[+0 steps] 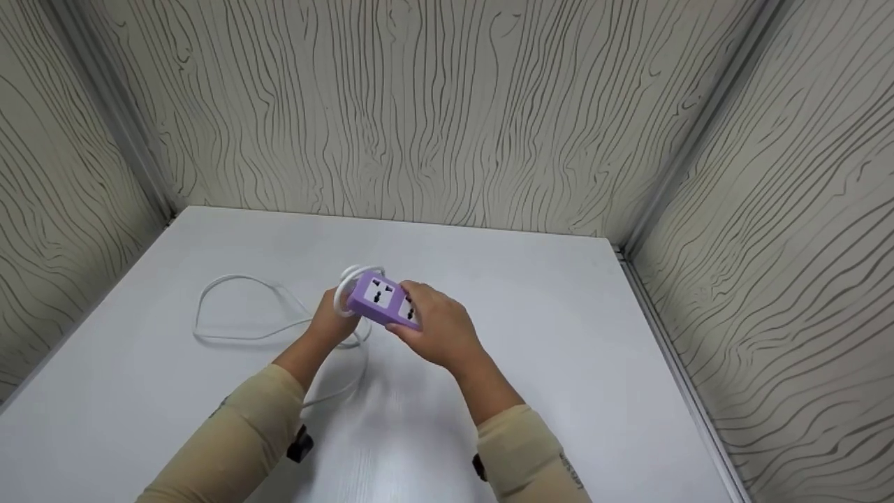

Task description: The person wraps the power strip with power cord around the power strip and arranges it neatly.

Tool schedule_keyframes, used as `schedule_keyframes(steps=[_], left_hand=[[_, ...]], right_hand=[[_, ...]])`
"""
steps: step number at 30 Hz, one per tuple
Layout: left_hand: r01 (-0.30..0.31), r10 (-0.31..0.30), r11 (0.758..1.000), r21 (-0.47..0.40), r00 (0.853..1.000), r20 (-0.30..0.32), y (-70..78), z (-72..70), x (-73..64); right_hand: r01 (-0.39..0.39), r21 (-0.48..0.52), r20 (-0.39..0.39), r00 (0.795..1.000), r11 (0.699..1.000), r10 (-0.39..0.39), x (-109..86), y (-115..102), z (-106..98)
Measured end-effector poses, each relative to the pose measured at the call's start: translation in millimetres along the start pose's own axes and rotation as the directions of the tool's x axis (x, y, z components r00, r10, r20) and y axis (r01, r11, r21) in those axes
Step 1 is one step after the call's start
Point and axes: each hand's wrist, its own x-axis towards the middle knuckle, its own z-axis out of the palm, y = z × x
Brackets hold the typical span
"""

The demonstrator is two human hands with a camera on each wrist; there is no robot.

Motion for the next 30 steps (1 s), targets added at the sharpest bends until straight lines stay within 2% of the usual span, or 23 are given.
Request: schedule_keyframes(steps=[4, 8, 10, 12, 15, 20, 23, 26, 28, 30], left_hand=[[-0.097, 0.101, 0.988, 0.123, 0.995, -0.022, 0.8, 0.8, -2.5], [-0.123, 0.128, 0.98, 0.157, 0.991, -0.028, 1.1, -0.1, -2.6], [-0.107, 0.109, 0.984, 0.143, 0.994, -0.008, 2.4, -1.0, -2.7], [-0.116, 0.117, 0.987, 0.112, 0.993, 0.002, 3.6, -1.0, -2.7], [-0.114, 0.113, 0.993, 0.034, 0.993, 0.024, 5.1, -1.0, -1.8], [-0.155, 0.159, 0.984, -0.089, 0.987, 0.035, 7.0, -4.3, 1.2], [-0.192, 0.197, 0.974, -0.118, 0.98, 0.029, 9.1, -9.1, 2.2], [-0.277, 0.277, 0.957, -0.088, 0.961, -0.009, 10.9, -14.2, 3.1], [-0.346, 0.343, 0.937, -0.057, 0.938, -0.056, 11.5, -17.0, 4.5], [-0.412, 0.408, 0.911, -0.017, 0.907, -0.101, 11.6, -19.4, 6.2]], right_hand=[[0.019, 0.072, 0.072, 0.997, 0.997, -0.024, -0.5, -1, 0], [-0.001, 0.091, 0.1, 0.995, 0.996, -0.008, -0.9, -2, 1], [-0.023, 0.078, 0.091, 0.996, 0.997, 0.016, -0.5, -3, 2], [-0.045, 0.067, 0.076, 0.996, 0.997, 0.039, 0.3, -2, 4], [-0.067, 0.053, 0.063, 0.996, 0.996, 0.063, 1.6, 1, 6], [-0.057, 0.079, 0.081, 0.995, 0.995, 0.051, 0.7, 4, 8], [-0.053, 0.121, 0.119, 0.992, 0.991, 0.039, -0.2, 4, 9], [-0.053, 0.165, 0.166, 0.986, 0.985, 0.025, -0.6, 5, 8], [-0.052, 0.197, 0.196, 0.981, 0.979, 0.013, -0.4, 5, 8], [-0.046, 0.242, 0.222, 0.975, 0.969, -0.009, -0.4, 6, 7]])
